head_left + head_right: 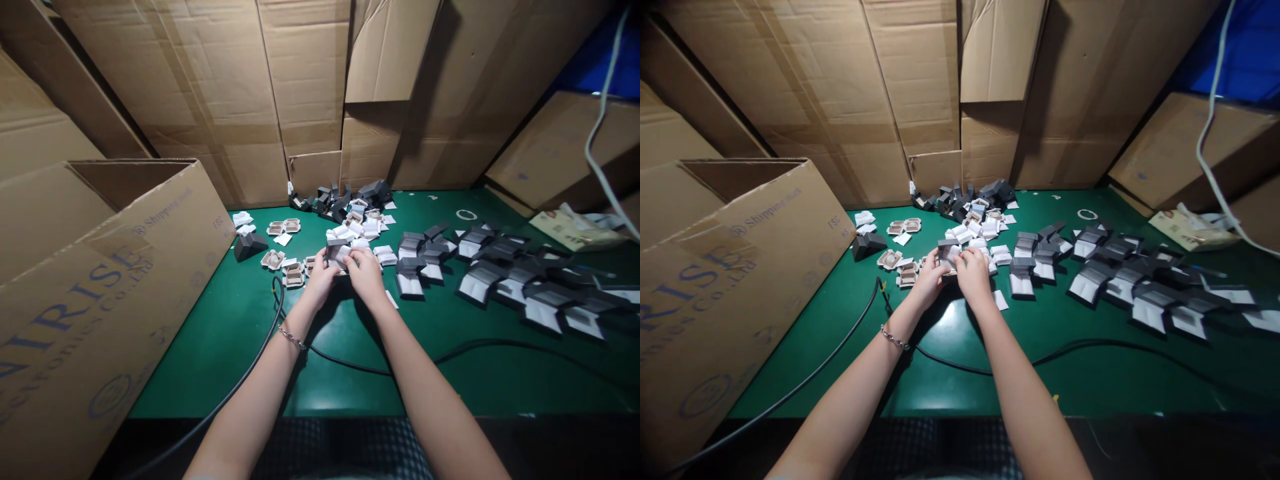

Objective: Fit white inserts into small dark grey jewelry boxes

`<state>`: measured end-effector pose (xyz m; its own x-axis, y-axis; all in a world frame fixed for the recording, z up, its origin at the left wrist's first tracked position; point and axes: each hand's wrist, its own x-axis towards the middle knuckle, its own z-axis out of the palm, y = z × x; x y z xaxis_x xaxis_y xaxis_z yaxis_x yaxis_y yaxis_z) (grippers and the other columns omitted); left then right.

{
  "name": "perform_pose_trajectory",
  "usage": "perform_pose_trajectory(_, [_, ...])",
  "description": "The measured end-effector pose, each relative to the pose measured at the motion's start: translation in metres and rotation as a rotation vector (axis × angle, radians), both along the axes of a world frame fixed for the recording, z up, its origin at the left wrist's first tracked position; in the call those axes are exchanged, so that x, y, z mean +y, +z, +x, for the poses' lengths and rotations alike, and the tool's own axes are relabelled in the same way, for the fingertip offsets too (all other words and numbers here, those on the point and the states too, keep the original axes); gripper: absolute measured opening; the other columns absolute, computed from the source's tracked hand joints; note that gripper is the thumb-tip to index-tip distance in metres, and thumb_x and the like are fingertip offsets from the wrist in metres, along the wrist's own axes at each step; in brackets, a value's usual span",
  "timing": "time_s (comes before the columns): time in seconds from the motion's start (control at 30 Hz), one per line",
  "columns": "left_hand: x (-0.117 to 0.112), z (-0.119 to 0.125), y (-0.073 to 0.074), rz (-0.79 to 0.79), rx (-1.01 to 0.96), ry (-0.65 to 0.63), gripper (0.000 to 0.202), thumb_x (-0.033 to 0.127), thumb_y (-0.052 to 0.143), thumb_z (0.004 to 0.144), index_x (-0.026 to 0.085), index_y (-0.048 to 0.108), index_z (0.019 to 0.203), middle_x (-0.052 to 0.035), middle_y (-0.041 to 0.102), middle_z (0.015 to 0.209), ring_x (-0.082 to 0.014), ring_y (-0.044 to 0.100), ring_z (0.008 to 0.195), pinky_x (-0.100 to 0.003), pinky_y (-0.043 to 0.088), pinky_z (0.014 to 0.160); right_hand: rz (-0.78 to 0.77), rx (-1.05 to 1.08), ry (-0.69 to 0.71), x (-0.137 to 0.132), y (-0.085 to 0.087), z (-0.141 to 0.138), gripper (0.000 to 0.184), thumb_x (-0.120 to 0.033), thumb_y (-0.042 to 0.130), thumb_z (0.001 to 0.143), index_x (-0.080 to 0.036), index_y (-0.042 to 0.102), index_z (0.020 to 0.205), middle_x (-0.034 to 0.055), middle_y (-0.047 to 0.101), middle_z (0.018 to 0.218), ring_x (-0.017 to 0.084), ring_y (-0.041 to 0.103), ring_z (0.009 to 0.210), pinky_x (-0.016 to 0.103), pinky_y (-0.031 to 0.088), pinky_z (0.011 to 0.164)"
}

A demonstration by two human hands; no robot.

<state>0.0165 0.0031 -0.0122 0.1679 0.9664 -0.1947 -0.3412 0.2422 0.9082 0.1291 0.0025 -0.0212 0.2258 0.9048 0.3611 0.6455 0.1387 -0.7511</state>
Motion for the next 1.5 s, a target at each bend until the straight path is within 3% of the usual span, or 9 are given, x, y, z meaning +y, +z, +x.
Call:
perform_pose_trajectory(0.23, [0.003, 0.0, -0.007, 0.047, 0.043, -0.013, 0.065, 0.005, 0.05, 0.058, 0.02, 0.044, 0.121, 0.0005, 0.062, 0.084, -0.0096, 0.051, 0.064, -0.02, 0.036, 0.055, 0.015, 0.07, -0.03, -0.005, 0.007, -0.001, 0.02, -0.033, 0.054, 0.077, -0.019, 0.067, 0.07, 0.0115, 0.064, 0.103, 0.027, 0.054, 0.1, 0.044, 0.038, 0.094])
perform_pose_trajectory(0.37, [0.001, 0.0, -0.007, 0.082, 0.065, -0.02, 0.062, 0.003, 0.049, 0.057, 0.018, 0.046, 0.117, 0.0021, 0.06, 0.076, -0.0087, 0.049, 0.061, -0.02, 0.034, 0.057, 0.03, 0.118, -0.061, -0.007, 0.011, 0.002, 0.02, -0.035, 0.058, 0.073, -0.02, 0.06, 0.061, 0.0105, 0.065, 0.095, 0.026, 0.056, 0.096, 0.043, 0.039, 0.091])
perform_pose_trajectory(0.5, [-0.001, 0.0, -0.004, 0.13, 0.095, -0.068, 0.057, 0.001, 0.049, 0.057, 0.016, 0.047, 0.111, 0.0043, 0.055, 0.068, -0.0074, 0.046, 0.056, -0.019, 0.033, 0.054, -0.013, 0.265, -0.109, -0.005, 0.012, 0.0, 0.021, -0.032, 0.061, 0.064, -0.02, 0.06, 0.081, 0.0074, 0.065, 0.094, 0.025, 0.057, 0.092, 0.04, 0.043, 0.085])
perform_pose_trajectory(0.57, [-0.002, 0.0, -0.004, 0.153, 0.107, -0.078, 0.056, 0.001, 0.049, 0.056, 0.016, 0.048, 0.11, 0.0027, 0.057, 0.073, -0.0078, 0.049, 0.059, -0.019, 0.035, 0.055, -0.054, 0.379, -0.03, -0.004, 0.011, -0.002, 0.032, -0.031, 0.058, 0.062, -0.02, 0.061, 0.092, 0.006, 0.066, 0.096, 0.023, 0.058, 0.09, 0.038, 0.045, 0.082])
perform_pose_trajectory(0.67, [-0.002, 0.001, -0.005, 0.214, 0.111, -0.073, 0.055, -0.001, 0.048, 0.054, 0.016, 0.051, 0.107, -0.0025, 0.061, 0.091, -0.0111, 0.056, 0.074, -0.02, 0.042, 0.064, -0.104, 0.481, 0.122, -0.002, 0.012, -0.005, 0.029, -0.03, 0.051, 0.063, -0.019, 0.062, 0.088, 0.0034, 0.067, 0.086, 0.021, 0.059, 0.081, 0.035, 0.047, 0.077])
perform_pose_trajectory(0.93, [-0.005, 0.005, -0.009, 0.258, 0.154, -0.073, 0.058, -0.003, 0.045, 0.055, 0.017, 0.053, 0.108, -0.0053, 0.063, 0.101, -0.0145, 0.058, 0.085, -0.024, 0.046, 0.076, -0.019, 0.349, 0.022, -0.005, 0.01, -0.004, 0.02, -0.028, 0.047, 0.063, -0.019, 0.06, 0.075, 0.0027, 0.063, 0.073, 0.021, 0.057, 0.073, 0.034, 0.045, 0.071])
perform_pose_trajectory(1.1, [-0.006, 0.007, -0.009, 0.188, 0.203, -0.035, 0.054, -0.001, 0.05, 0.059, 0.017, 0.054, 0.11, -0.0048, 0.063, 0.096, -0.0138, 0.058, 0.078, -0.025, 0.046, 0.074, -0.046, 0.435, 0.045, -0.002, 0.006, -0.007, 0.02, -0.03, 0.048, 0.066, -0.02, 0.061, 0.078, 0.0007, 0.063, 0.073, 0.019, 0.057, 0.07, 0.031, 0.047, 0.068])
perform_pose_trajectory(1.23, [-0.008, 0.008, -0.001, 0.144, 0.157, -0.03, 0.041, 0.009, 0.057, 0.067, 0.016, 0.054, 0.108, -0.0058, 0.063, 0.099, -0.0146, 0.058, 0.085, -0.025, 0.046, 0.078, -0.085, 0.528, 0.076, 0.0, 0.002, -0.007, 0.02, -0.03, 0.049, 0.066, -0.021, 0.06, 0.081, -0.0003, 0.063, 0.073, 0.018, 0.058, 0.067, 0.03, 0.049, 0.064])
perform_pose_trajectory(1.5, [-0.006, 0.005, 0.002, 0.042, 0.196, -0.038, 0.023, 0.018, 0.052, 0.075, 0.019, 0.053, 0.098, 0.0019, 0.052, 0.069, -0.0095, 0.046, 0.055, -0.021, 0.037, 0.051, -0.158, 0.556, 0.096, -0.002, 0.003, -0.011, 0.022, -0.026, 0.047, 0.066, -0.021, 0.06, 0.082, -0.0005, 0.062, 0.07, 0.016, 0.057, 0.061, 0.026, 0.046, 0.053])
